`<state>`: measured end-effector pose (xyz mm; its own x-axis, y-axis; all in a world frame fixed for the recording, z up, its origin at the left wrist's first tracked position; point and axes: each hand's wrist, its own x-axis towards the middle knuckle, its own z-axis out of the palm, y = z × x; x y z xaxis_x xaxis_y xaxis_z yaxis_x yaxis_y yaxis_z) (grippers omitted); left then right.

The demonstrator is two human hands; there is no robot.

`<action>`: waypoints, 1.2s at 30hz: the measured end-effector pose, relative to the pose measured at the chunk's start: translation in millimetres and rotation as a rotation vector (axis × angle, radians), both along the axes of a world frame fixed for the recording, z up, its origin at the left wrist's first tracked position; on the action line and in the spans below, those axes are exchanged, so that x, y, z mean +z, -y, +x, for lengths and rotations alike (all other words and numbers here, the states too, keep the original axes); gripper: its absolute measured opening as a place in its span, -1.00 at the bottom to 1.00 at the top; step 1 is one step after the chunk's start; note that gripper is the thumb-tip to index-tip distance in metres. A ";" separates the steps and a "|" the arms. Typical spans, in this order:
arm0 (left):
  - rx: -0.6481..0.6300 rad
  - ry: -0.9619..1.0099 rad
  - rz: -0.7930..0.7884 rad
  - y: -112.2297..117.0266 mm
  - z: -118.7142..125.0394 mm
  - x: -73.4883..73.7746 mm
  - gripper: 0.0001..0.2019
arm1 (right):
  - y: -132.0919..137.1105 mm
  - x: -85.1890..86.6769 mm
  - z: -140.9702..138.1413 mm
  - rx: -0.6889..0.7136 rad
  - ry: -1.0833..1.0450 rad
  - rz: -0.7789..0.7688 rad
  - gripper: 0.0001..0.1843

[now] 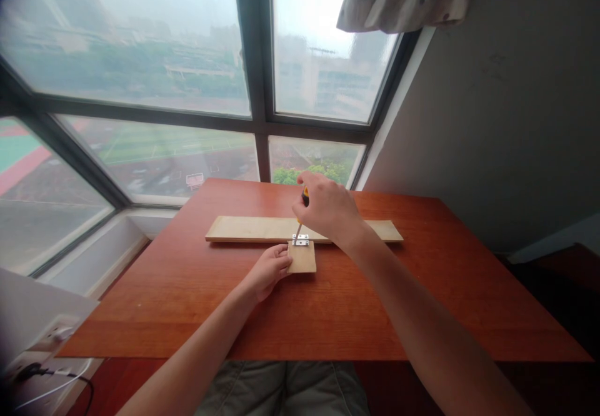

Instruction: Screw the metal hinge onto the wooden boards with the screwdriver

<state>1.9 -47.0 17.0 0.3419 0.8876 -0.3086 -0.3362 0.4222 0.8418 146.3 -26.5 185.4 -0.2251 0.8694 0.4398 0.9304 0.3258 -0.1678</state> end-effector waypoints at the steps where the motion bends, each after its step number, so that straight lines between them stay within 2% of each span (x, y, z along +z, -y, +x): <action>1: -0.003 -0.005 -0.001 -0.1 0.0 0.4 -0.69 | 0.2 -0.2 0.1 0.017 -0.011 0.003 -0.68; 3: -0.008 -0.012 -0.001 -0.2 0.0 0.8 -0.69 | 0.7 -0.5 0.1 0.025 -0.018 0.007 -0.69; 8: -0.006 -0.007 0.004 -0.3 0.7 -0.4 -0.67 | 0.3 0.4 -0.7 -0.071 0.038 -0.009 -0.75; 10: -0.005 -0.005 0.004 -0.1 0.9 -1.1 -0.67 | 0.0 1.0 -0.7 -0.055 0.027 -0.016 -0.80; 15: 0.003 -0.004 0.007 -0.1 0.6 -0.7 -0.69 | -0.1 2.0 -0.9 -0.020 -0.005 -0.033 -0.78; 20: 0.002 -0.019 -0.006 -0.9 0.6 0.3 -0.66 | -1.7 2.4 -0.6 -0.110 0.051 -0.021 -0.77; 23: 0.003 -0.019 -0.008 -0.7 1.0 0.4 -0.66 | -2.4 1.5 1.1 -0.071 0.018 -0.029 -0.82; 26: 0.006 -0.015 -0.006 0.2 1.2 1.2 -0.66 | -2.4 0.2 2.0 -0.002 -0.019 -0.043 -0.72; 32: 0.008 -0.017 -0.012 0.4 1.0 2.4 -0.68 | -3.3 0.0 -0.6 -0.092 0.053 -0.016 -0.72; 36: 0.016 -0.017 -0.011 0.0 1.4 0.4 -0.67 | -3.7 -0.4 -0.3 -0.055 0.032 -0.004 -0.77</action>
